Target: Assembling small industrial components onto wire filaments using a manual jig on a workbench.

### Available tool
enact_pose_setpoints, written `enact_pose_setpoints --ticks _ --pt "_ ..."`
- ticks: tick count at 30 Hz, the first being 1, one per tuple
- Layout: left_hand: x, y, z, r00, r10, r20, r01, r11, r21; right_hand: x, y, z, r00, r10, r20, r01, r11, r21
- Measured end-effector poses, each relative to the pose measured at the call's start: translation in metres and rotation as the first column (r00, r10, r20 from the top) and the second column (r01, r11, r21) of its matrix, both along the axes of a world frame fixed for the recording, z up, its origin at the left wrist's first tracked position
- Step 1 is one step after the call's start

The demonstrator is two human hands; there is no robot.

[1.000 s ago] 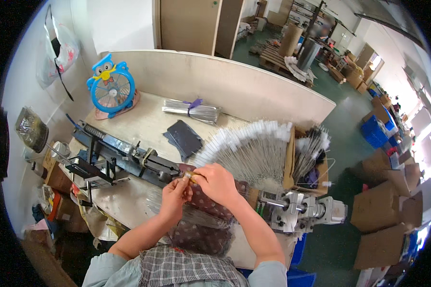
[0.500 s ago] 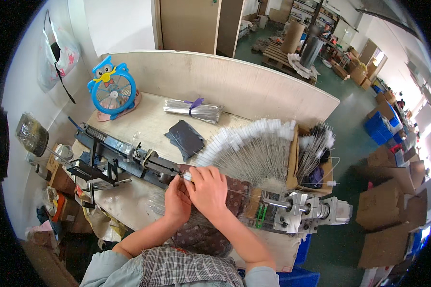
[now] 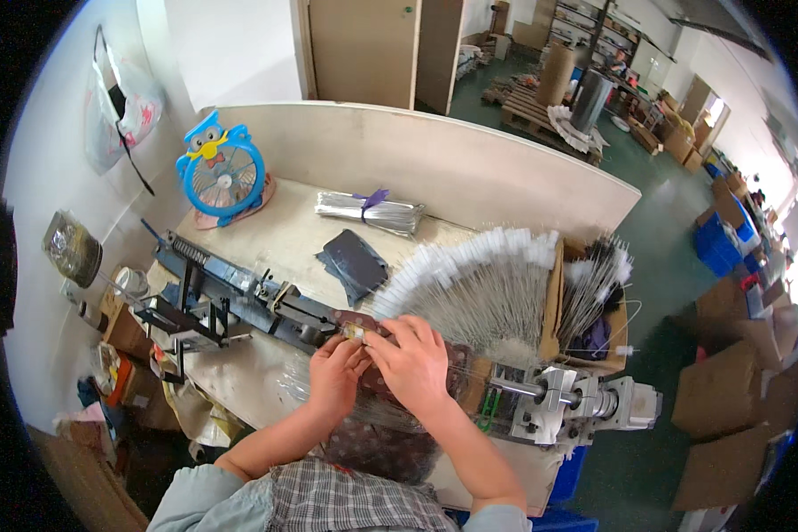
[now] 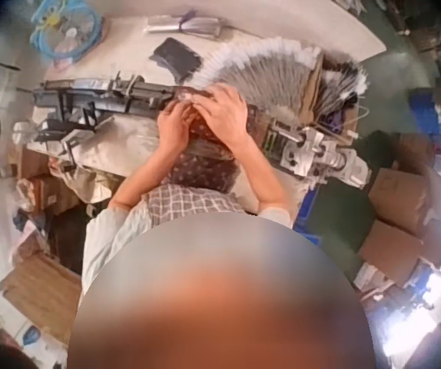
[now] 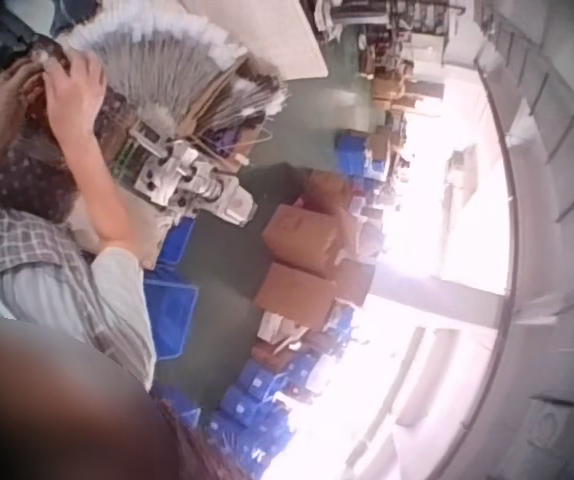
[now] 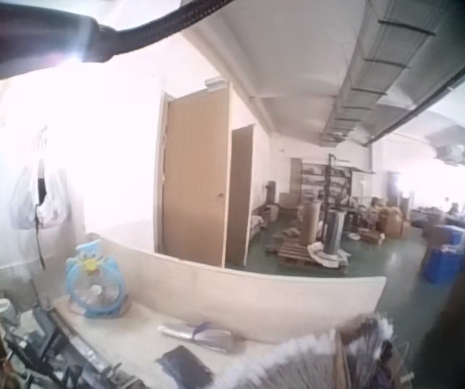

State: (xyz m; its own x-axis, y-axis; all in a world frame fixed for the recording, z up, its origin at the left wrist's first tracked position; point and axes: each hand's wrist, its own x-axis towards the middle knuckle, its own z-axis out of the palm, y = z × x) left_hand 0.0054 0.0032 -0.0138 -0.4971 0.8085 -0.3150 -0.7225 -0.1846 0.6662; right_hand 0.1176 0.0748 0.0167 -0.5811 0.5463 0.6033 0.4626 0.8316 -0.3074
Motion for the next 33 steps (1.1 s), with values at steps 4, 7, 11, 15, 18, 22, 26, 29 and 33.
enact_pose_setpoints --ticks 4,7,11,15,18,22,26,29,33 --pt "-0.004 -0.002 0.002 1.0 -0.006 0.027 0.005 0.999 0.04 -0.008 -0.002 0.006 0.998 0.053 -0.022 -0.053 0.999 0.004" --pt "-0.009 -0.005 -0.003 0.997 -0.047 0.06 0.045 0.998 0.043 -0.012 -0.004 0.005 0.998 0.056 0.024 -0.055 0.998 -0.027" --pt "-0.004 -0.004 0.009 0.992 -0.039 0.116 0.033 0.998 0.054 -0.009 -0.002 0.007 0.998 0.06 0.018 -0.06 0.998 -0.028" --pt "-0.004 -0.004 0.01 0.995 -0.033 0.098 0.03 0.999 0.029 -0.007 -0.002 0.006 0.998 0.064 -0.026 -0.064 0.998 -0.021" --pt "-0.007 -0.003 -0.001 0.996 -0.056 0.069 0.053 0.998 0.044 -0.006 -0.002 0.003 0.998 0.052 -0.024 -0.052 0.999 -0.011" --pt "-0.006 -0.004 -0.001 0.998 -0.052 0.037 0.05 0.998 0.046 -0.008 -0.004 0.007 0.998 0.059 -0.01 -0.059 0.998 -0.025" --pt "-0.006 -0.002 -0.004 0.998 -0.061 0.032 0.06 0.998 0.037 -0.009 -0.001 0.003 0.997 0.072 -0.018 -0.073 0.997 -0.03" --pt "-0.006 -0.001 0.0 0.996 -0.036 0.085 0.033 0.999 0.034 -0.011 0.0 0.002 0.997 0.072 -0.022 -0.072 0.997 -0.029" --pt "-0.007 -0.002 -0.004 0.996 -0.046 0.081 0.042 0.998 0.045 -0.013 -0.002 0.005 0.996 0.073 -0.053 -0.075 0.997 -0.032"
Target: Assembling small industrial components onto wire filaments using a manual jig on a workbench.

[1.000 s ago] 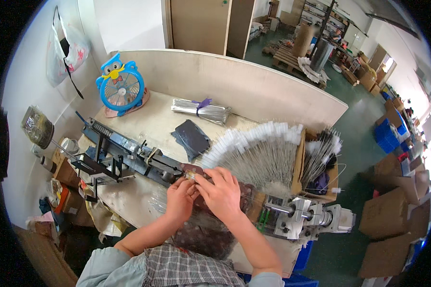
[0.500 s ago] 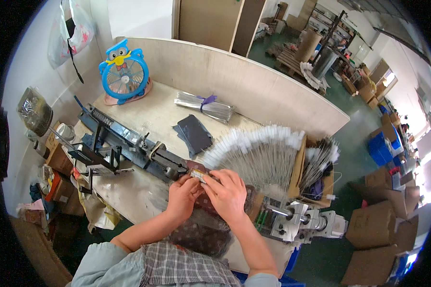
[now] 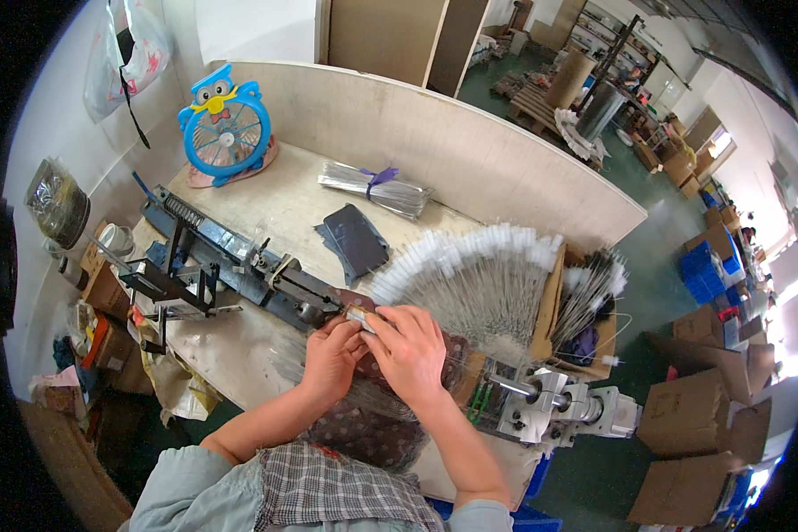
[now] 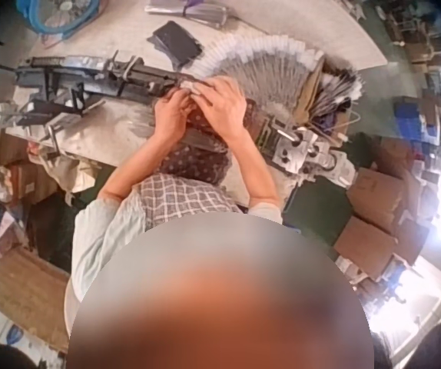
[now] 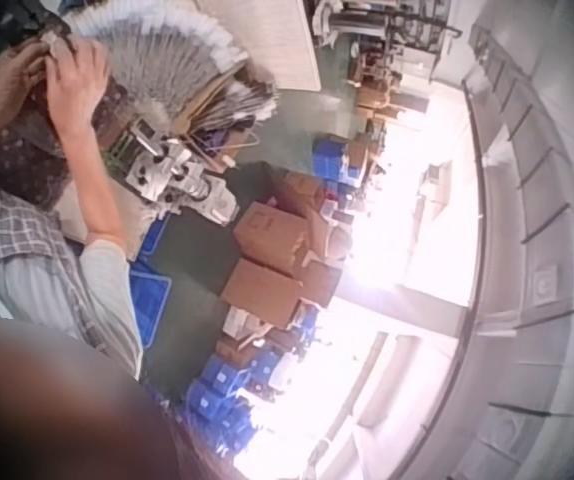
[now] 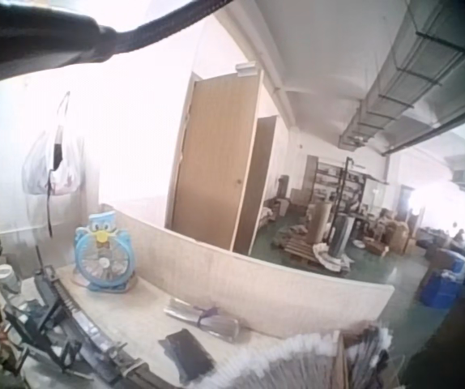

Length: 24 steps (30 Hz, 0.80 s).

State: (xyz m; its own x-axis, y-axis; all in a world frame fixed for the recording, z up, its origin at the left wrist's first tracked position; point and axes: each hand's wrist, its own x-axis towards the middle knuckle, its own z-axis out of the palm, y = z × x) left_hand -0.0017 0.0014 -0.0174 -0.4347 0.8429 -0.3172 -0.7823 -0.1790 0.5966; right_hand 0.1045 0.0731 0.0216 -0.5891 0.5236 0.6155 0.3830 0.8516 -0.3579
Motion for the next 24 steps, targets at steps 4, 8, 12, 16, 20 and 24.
enact_pose_setpoints --ticks 4,8,12,16,20,24 --pt "-0.002 -0.003 0.002 0.994 -0.004 0.107 0.004 1.0 0.004 0.007 -0.005 0.006 0.998 -0.068 -0.018 0.067 0.997 -0.048" --pt "-0.001 -0.011 0.006 0.999 -0.033 0.033 0.033 0.999 -0.001 0.016 -0.009 0.002 0.987 -0.081 0.138 0.087 0.995 -0.038" --pt "0.0 -0.011 0.006 0.998 -0.07 -0.003 0.069 0.997 -0.037 0.018 -0.008 0.006 0.99 -0.087 0.11 0.095 0.993 -0.068" --pt "0.0 -0.009 0.012 0.993 -0.114 -0.042 0.112 0.992 -0.053 0.028 -0.004 0.013 0.997 -0.059 0.056 0.063 0.994 -0.091" --pt "0.0 -0.022 0.004 0.969 -0.196 -0.153 0.175 0.975 -0.138 0.053 -0.018 0.016 0.997 -0.076 0.021 0.078 0.987 -0.143" --pt "-0.005 -0.043 0.0 0.929 -0.295 -0.222 0.238 0.939 -0.25 0.087 -0.045 -0.047 0.928 0.008 0.373 0.118 0.942 -0.314"
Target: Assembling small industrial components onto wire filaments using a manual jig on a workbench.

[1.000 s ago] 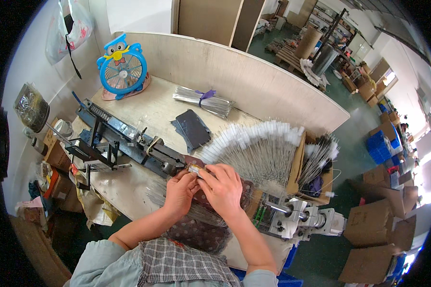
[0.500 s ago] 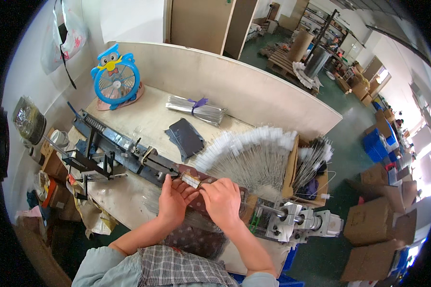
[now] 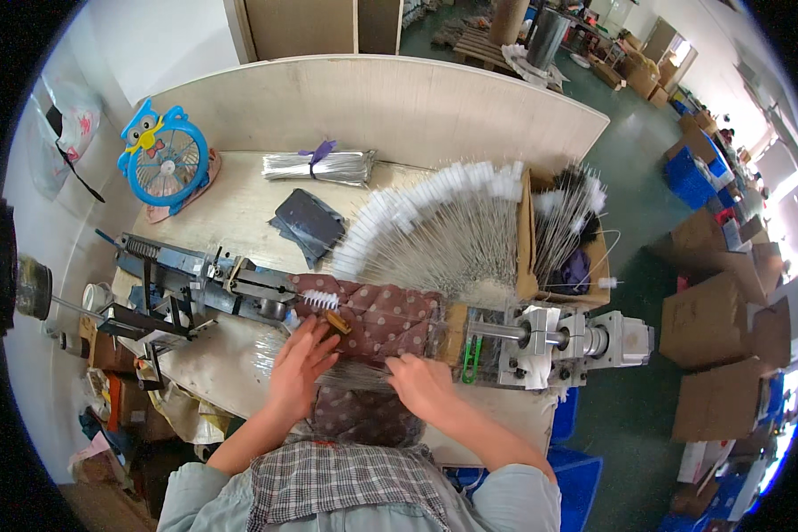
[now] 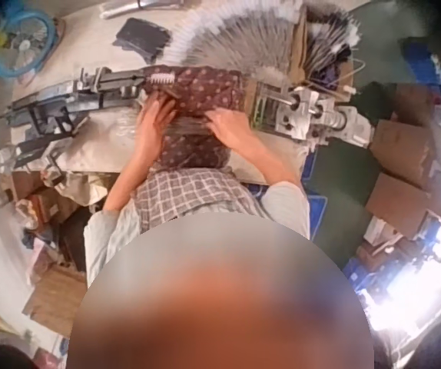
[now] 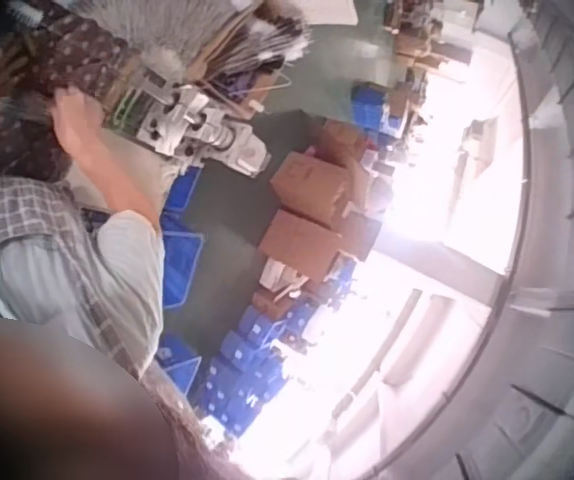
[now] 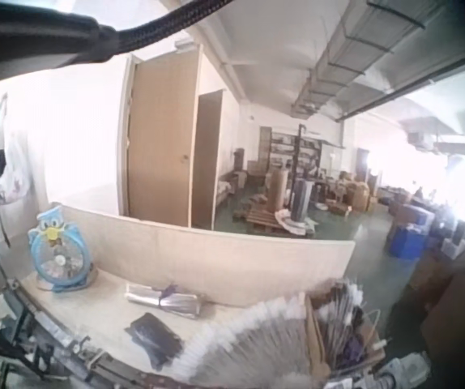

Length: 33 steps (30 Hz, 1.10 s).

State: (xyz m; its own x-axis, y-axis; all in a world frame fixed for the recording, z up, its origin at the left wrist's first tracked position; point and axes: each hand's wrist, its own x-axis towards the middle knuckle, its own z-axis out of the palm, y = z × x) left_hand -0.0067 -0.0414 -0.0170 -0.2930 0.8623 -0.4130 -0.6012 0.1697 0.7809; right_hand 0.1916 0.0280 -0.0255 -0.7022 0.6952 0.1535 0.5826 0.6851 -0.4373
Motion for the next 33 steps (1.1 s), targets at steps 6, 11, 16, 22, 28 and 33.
enact_pose_setpoints --ticks 6,11,16,22,28,33 --pt "-0.112 -0.067 -0.042 0.882 0.468 -0.052 -0.469 0.883 -0.017 0.016 -0.003 -0.001 0.987 0.007 0.159 0.01 0.995 -0.104" --pt "-0.255 -0.162 -0.084 0.385 0.91 -0.155 -0.921 0.389 -0.005 0.002 -0.01 -0.008 0.952 -0.027 0.305 0.089 0.977 -0.192" --pt "-0.323 -0.201 -0.114 0.361 0.915 -0.178 -0.932 0.351 -0.089 0.015 0.001 -0.001 0.975 -0.055 0.217 0.106 0.968 -0.228" --pt "-0.202 -0.138 -0.11 0.544 0.835 0.087 -0.833 0.549 -0.071 0.031 0.003 0.012 0.978 -0.109 0.177 0.14 0.976 -0.169" --pt "-0.048 -0.028 -0.037 0.992 0.127 0.014 -0.127 0.992 0.005 0.039 -0.002 0.008 0.964 -0.086 0.251 0.112 0.99 -0.091" --pt "0.027 0.009 0.021 0.989 -0.006 0.146 0.012 0.999 -0.043 0.036 -0.002 0.006 0.971 -0.128 0.201 0.141 0.989 -0.047"
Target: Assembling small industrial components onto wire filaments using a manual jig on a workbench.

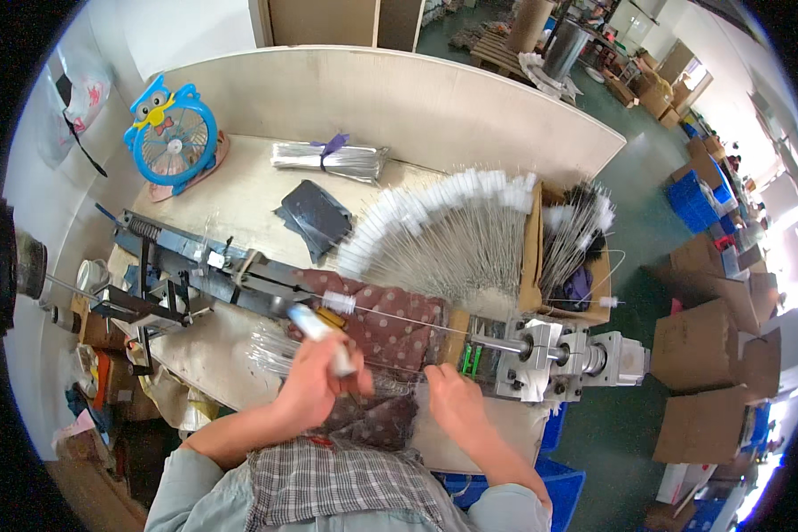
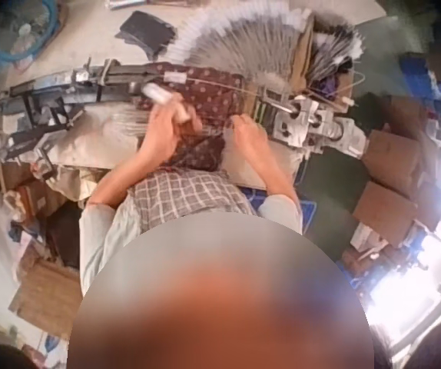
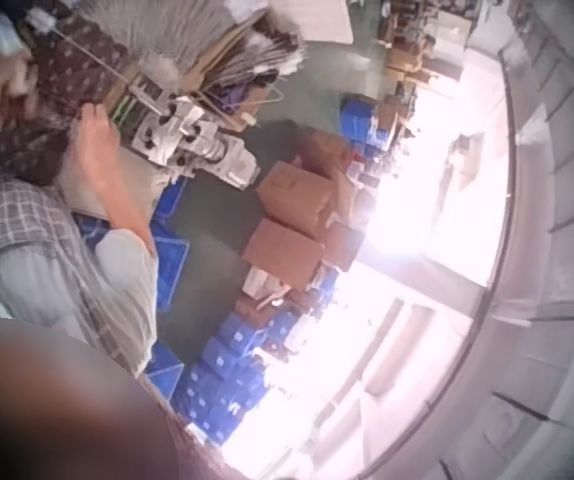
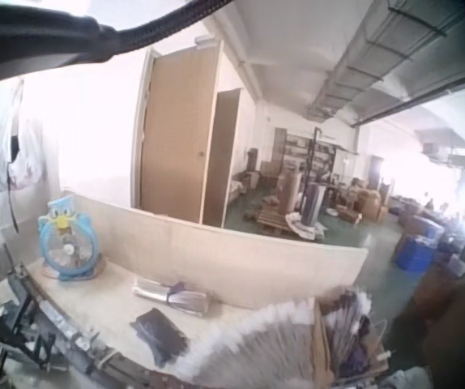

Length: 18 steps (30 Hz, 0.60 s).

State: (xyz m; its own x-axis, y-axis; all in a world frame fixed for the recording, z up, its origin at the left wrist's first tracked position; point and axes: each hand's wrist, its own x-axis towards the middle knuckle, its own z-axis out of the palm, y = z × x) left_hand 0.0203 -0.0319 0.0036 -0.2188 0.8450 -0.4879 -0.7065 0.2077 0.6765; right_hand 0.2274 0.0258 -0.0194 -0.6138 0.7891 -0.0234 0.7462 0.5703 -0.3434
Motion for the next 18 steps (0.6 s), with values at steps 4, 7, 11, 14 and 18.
enact_pose_setpoints --ticks 4,7,11,14,18 --pt "-0.069 -0.011 0.062 0.859 -0.109 0.5 0.003 0.978 0.207 0.008 -0.006 0.037 0.996 -0.045 0.077 0.044 0.999 0.023" --pt "-0.065 -0.031 0.022 0.972 0.016 0.234 -0.027 0.999 0.043 0.036 0.001 0.087 0.991 -0.109 0.072 0.091 0.971 0.221" --pt "-0.041 -0.018 0.022 0.861 -0.489 -0.137 0.505 0.854 0.126 0.044 0.034 0.114 0.973 -0.121 -0.197 0.194 0.89 0.413" --pt "0.008 0.031 0.026 0.529 -0.178 -0.83 0.655 0.707 0.265 0.038 0.045 0.106 0.941 -0.177 -0.287 0.253 0.934 0.254" --pt "0.048 0.089 -0.022 -0.012 0.251 -0.968 0.645 0.741 0.185 0.002 0.061 0.089 0.901 -0.226 -0.37 0.254 0.967 0.026"
